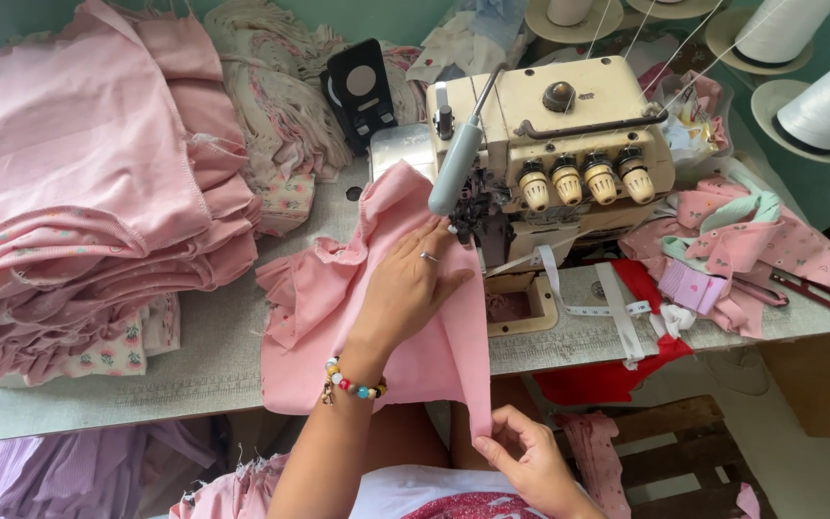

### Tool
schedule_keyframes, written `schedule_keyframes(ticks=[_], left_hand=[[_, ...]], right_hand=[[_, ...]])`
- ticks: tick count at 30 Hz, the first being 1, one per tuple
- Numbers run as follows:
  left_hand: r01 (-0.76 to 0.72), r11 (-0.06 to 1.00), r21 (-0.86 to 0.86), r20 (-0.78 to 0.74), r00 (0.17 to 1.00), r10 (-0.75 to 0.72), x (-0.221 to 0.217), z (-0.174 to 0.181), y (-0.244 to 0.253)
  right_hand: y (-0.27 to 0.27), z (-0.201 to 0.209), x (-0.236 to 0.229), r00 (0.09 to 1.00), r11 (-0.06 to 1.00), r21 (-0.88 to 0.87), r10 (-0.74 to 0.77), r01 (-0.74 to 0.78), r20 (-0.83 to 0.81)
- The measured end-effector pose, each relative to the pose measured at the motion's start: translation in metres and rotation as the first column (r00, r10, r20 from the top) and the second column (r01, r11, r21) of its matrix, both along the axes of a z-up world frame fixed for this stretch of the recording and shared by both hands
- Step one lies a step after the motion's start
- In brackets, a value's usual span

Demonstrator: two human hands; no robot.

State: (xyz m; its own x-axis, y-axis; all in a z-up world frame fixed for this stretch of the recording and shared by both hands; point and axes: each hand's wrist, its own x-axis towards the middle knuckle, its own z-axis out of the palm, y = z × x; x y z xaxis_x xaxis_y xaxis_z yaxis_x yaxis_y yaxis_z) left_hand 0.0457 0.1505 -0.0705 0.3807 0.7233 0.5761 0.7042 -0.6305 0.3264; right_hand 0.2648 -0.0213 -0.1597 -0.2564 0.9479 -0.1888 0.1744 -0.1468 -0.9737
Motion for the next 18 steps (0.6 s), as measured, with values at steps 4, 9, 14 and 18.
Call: schedule_keyframes(ticks=[4, 9, 14, 18], left_hand=[[0.053, 0.998, -0.017, 0.072, 0.996, -0.052, -0.009, 0.004, -0.040], [0.341, 0.908, -0.243, 0.111, 0.940, -0.324, 0.000, -0.036, -0.127], [-0.012, 0.971, 0.237, 0.101, 0.995, -0.012, 0.004, -0.105, -0.147], [-0.057, 0.889, 0.454, 0.033, 0.998, 0.047, -0.033, -0.050, -0.145]], right_hand=[[-0.009, 0.008, 0.005, 1.000, 0.999, -0.038, 0.004, -0.005, -0.010], [-0.017, 0.019, 0.017, 0.989, 0.990, -0.140, 0.000, -0.021, -0.147], [-0.030, 0.020, 0.035, 0.948, 0.982, -0.188, -0.039, -0.022, -0.315], [-0.026, 0.009, 0.038, 0.961, 0.994, -0.101, 0.005, -0.035, -0.278]])
